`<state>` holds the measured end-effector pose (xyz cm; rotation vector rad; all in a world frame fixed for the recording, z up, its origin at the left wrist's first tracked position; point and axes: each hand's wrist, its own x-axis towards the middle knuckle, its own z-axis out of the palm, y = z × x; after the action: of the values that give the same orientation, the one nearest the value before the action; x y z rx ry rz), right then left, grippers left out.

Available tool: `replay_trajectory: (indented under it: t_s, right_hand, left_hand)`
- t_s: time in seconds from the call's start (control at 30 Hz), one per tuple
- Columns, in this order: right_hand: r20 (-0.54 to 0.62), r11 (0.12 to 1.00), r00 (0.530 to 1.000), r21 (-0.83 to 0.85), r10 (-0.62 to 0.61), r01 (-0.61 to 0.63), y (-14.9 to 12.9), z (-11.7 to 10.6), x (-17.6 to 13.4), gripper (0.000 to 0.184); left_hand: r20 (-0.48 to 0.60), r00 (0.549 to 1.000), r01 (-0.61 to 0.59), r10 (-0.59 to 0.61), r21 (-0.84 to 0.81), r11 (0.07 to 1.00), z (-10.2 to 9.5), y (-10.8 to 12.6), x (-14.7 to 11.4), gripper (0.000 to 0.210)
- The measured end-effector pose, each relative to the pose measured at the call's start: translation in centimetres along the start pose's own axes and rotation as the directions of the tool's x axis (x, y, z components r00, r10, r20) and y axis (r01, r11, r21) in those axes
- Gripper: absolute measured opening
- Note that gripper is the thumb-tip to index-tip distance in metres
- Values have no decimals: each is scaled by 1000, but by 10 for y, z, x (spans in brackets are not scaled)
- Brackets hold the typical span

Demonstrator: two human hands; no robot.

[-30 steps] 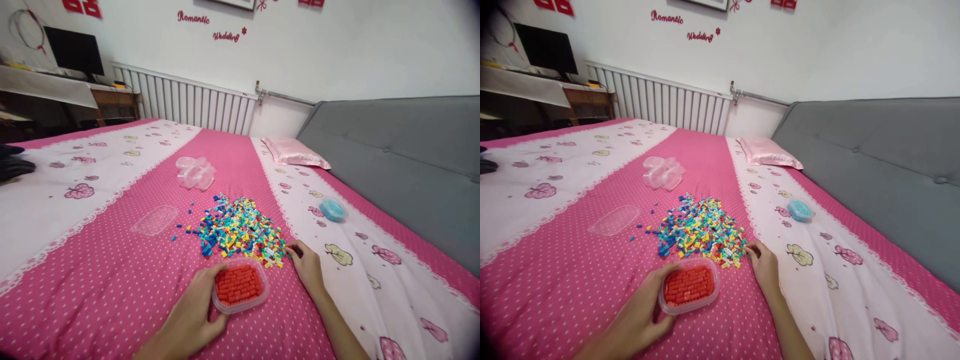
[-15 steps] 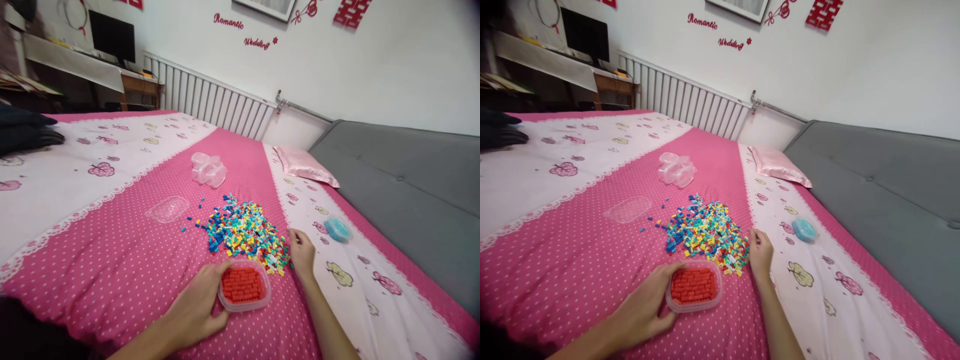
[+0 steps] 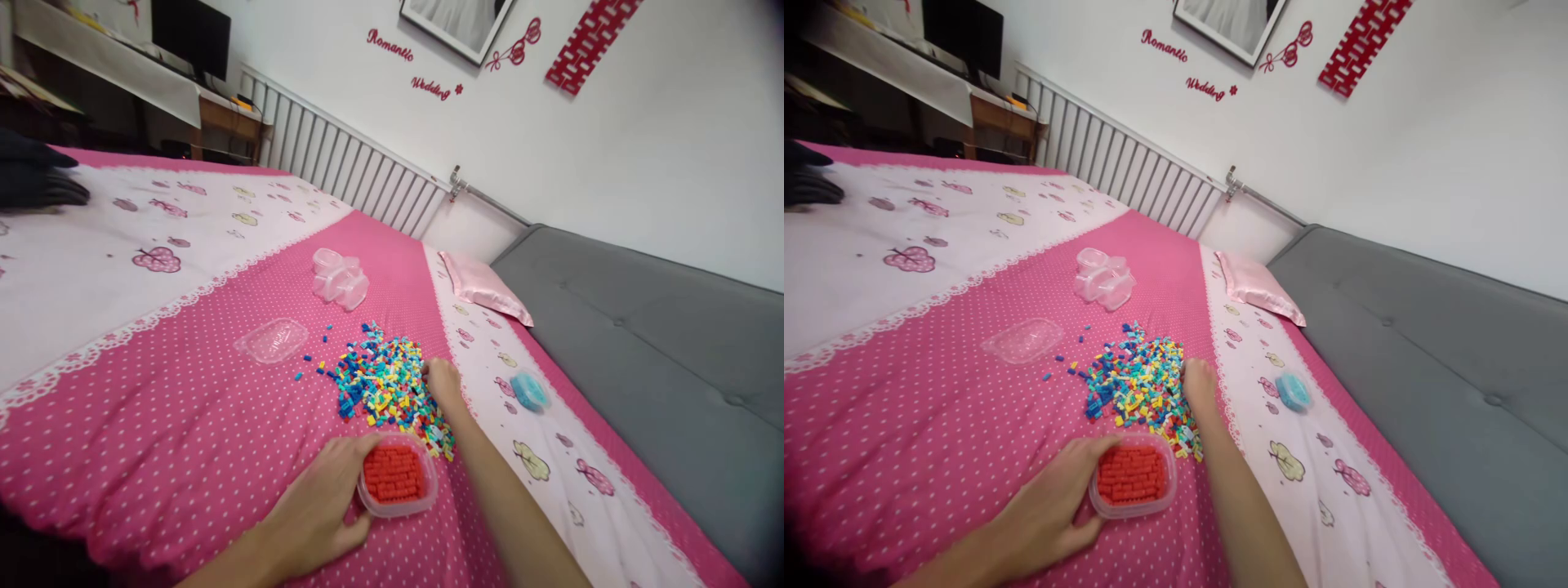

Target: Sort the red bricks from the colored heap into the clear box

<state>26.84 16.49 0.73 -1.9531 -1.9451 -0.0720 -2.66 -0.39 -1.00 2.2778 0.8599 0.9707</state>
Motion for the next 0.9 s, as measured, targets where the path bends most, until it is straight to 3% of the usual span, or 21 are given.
replay_trajectory:
  t_s: [0.23, 0.43, 0.53, 0.63, 0.77, 0.83, 0.9]
  right_hand:
    - [160, 986, 983, -153, 89, -64, -13, -15, -7, 32]
    - [86, 994, 995, -99, 47, -39, -22, -38, -14, 27]
    - [-11, 1000, 1000, -8, 11, -11, -28, -59, -22, 7]
    - [-53, 989, 997, 135, -51, 58, -41, -83, -43, 11]
    - [21, 925, 986, 350, -167, 149, -68, -110, -95, 11]
    - [74, 837, 962, 513, -264, 190, -81, -117, -123, 10]
    - [71, 797, 945, 560, -318, 226, -90, -119, -146, 10]
  left_hand:
    - [14, 1000, -10, 11, -16, 1000, -3, 3, 1, 90]
    - [24, 1000, 9, -8, -33, 999, -3, 3, 1, 87]
    - [30, 1000, 10, -9, -32, 999, -3, 1, 1, 86]
    - [39, 999, -3, 3, -18, 1000, -3, 0, 2, 88]
    - [38, 999, -38, 39, -13, 999, -3, 1, 2, 85]
    - [17, 998, -56, 56, 18, 998, -3, 1, 1, 86]
    - [18, 998, -63, 62, 46, 997, -6, 2, 1, 87]
